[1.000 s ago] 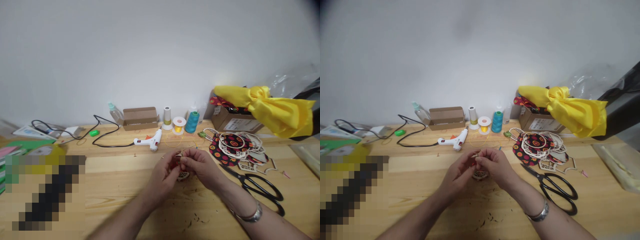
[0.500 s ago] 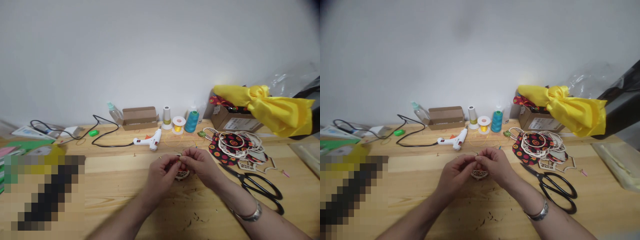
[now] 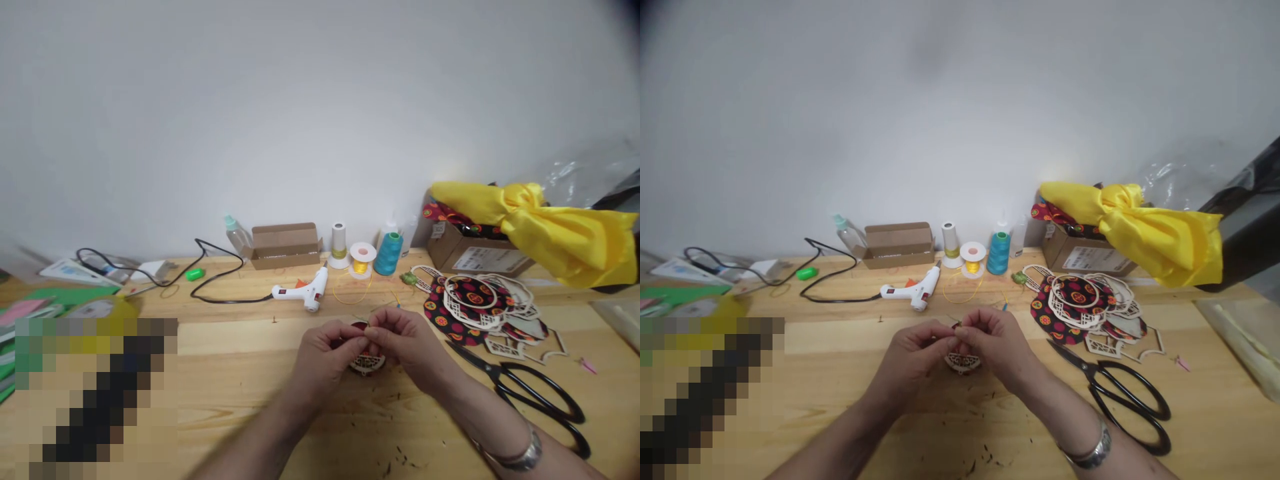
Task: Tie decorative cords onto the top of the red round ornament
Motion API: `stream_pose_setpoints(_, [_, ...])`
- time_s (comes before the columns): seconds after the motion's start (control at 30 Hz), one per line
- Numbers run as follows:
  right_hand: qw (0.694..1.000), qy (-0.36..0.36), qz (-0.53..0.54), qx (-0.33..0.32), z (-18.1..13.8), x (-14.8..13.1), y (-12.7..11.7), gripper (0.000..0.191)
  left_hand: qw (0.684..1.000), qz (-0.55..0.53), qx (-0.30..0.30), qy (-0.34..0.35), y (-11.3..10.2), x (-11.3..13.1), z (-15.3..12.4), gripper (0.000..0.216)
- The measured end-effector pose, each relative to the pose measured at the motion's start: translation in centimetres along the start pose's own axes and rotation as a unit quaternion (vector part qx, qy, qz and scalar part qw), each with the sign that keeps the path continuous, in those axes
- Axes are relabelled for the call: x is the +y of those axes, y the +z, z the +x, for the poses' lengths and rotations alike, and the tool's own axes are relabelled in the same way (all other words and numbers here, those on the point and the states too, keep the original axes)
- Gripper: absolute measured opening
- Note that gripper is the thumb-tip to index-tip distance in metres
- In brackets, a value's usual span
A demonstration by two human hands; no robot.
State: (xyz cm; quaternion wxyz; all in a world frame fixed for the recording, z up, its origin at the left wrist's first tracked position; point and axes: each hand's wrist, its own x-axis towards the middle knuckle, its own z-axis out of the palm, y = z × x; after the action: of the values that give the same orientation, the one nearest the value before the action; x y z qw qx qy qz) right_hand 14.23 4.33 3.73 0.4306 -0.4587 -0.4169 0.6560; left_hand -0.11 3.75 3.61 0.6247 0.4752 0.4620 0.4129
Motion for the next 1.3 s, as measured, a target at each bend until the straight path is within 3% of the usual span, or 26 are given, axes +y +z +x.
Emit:
stream_pose_setpoints(0.37, [0.997,-0.018,-0.068,0.008,-0.1,-0.3,0.1,0.020,0.999,-0.007,-0.003,-0.053,0.0,0.7,-0.2,0.009])
stream_pose_setpoints(0.6, [0.992,-0.054,-0.118,-0.008,-0.1,-0.3,-0.1,0.020,0.998,-0.037,0.015,-0.050,-0.1,0.3,0.0,0.011])
stream_pose_setpoints(0.8, [0.930,-0.154,-0.335,0.001,-0.2,-0.3,-0.9,0.026,0.995,-0.039,0.077,-0.051,-0.4,0.4,0.2,0.014])
stream_pose_setpoints(0.97, [0.893,-0.206,-0.399,0.030,-1.2,-0.1,-0.5,0.024,0.992,-0.046,0.102,-0.050,-0.3,0.5,0.4,0.013])
stream_pose_setpoints(1.07, [0.833,-0.282,-0.476,0.001,-2.0,0.5,0.1,0.017,0.991,-0.068,0.097,-0.058,-0.4,0.2,0.4,0.012])
stream_pose_setpoints(1.23, [0.604,-0.441,-0.655,-0.113,-2.7,2.1,0.9,0.021,0.978,-0.179,0.055,-0.087,-0.5,-0.3,0.6,0.014])
stream_pose_setpoints(1.27, [0.579,-0.456,-0.663,-0.132,-2.8,2.2,0.9,0.021,0.974,-0.201,0.054,-0.094,-0.5,-0.3,0.6,0.015])
stream_pose_setpoints(1.3, [0.575,-0.467,-0.655,-0.147,-2.9,2.2,0.9,0.020,0.969,-0.219,0.056,-0.100,-0.5,-0.3,0.6,0.015])
